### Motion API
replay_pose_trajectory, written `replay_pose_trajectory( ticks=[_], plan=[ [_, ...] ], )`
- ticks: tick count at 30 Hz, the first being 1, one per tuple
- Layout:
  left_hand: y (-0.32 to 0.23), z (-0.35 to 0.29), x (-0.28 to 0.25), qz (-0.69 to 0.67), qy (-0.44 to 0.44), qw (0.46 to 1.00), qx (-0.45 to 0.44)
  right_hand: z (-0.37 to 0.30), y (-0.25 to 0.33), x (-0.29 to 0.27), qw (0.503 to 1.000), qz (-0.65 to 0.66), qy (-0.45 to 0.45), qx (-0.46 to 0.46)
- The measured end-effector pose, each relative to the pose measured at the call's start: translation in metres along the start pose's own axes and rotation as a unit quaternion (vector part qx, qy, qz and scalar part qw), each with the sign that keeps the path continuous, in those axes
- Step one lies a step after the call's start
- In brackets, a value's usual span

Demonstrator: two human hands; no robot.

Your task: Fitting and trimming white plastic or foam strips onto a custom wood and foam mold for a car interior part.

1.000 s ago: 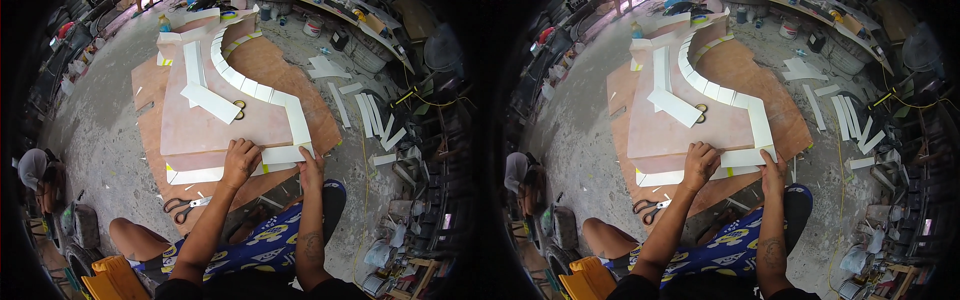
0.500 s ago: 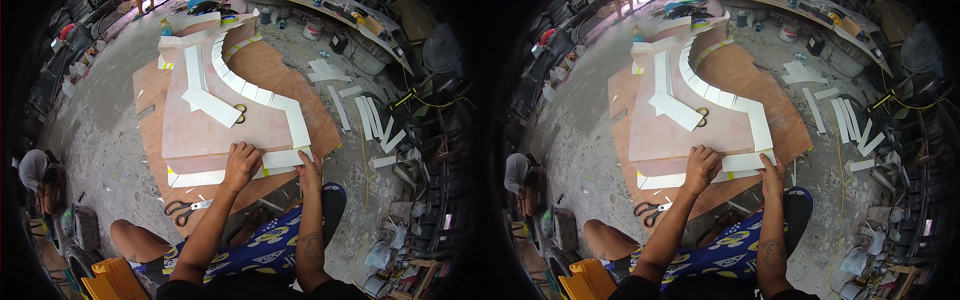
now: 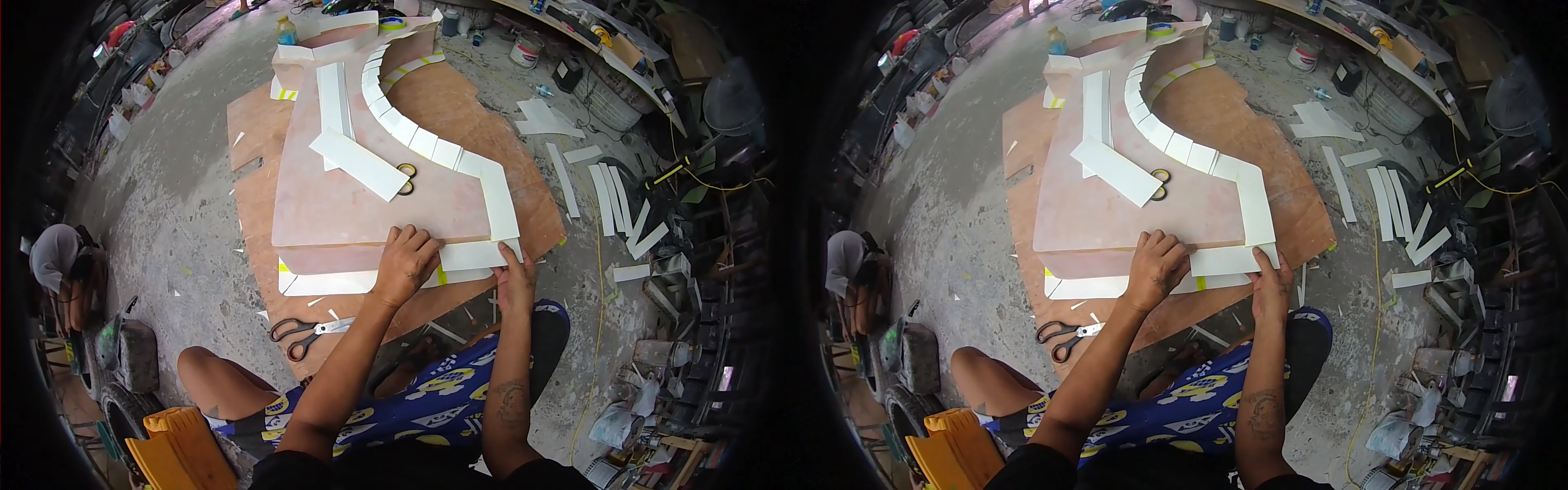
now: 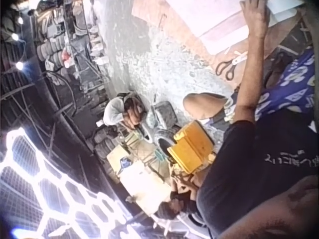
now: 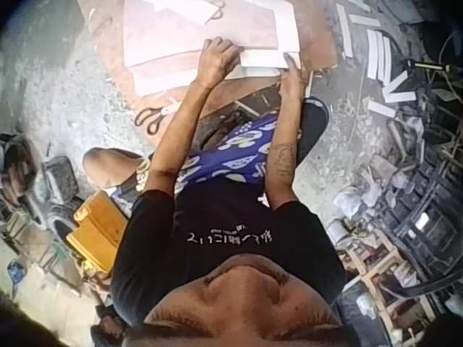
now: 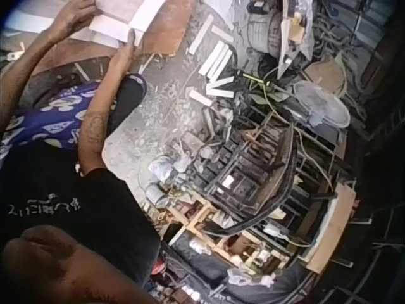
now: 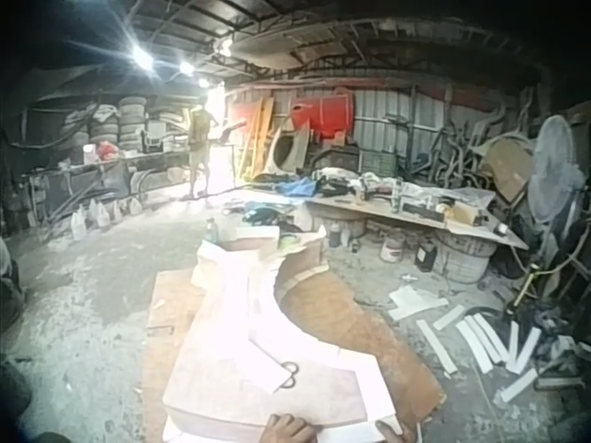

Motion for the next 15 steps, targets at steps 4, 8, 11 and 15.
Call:
replay_pose_trajectory(
  ticks=[4,8,11,15],
  plan=[
    [-0.001,-0.009,-0.013,0.013,0.012,1.000,-0.002,-0.007,-0.003,-0.007,1.000,-0.001,0.007,0.012],
    [0.012,-0.059,-0.063,-0.043,0.045,0.998,-0.029,-0.017,-0.016,-0.037,0.994,-0.059,0.049,0.076],
    [0.070,-0.123,-0.113,-0.006,0.112,0.973,-0.204,-0.045,-0.035,-0.012,0.952,-0.125,0.214,0.179],
    [0.127,-0.203,-0.172,0.007,0.128,0.929,-0.346,-0.094,-0.063,0.025,0.887,-0.228,0.329,0.230]
  ],
)
Point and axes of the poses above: each hand's wrist, its own z-axis towards the middle knuckle, its own x-axis out of the palm, y = z × x, the point moved 8 cm from there along z, towards the middle knuckle, and after that the axes turned 10 degrees about -x, right-handed, at the moved point
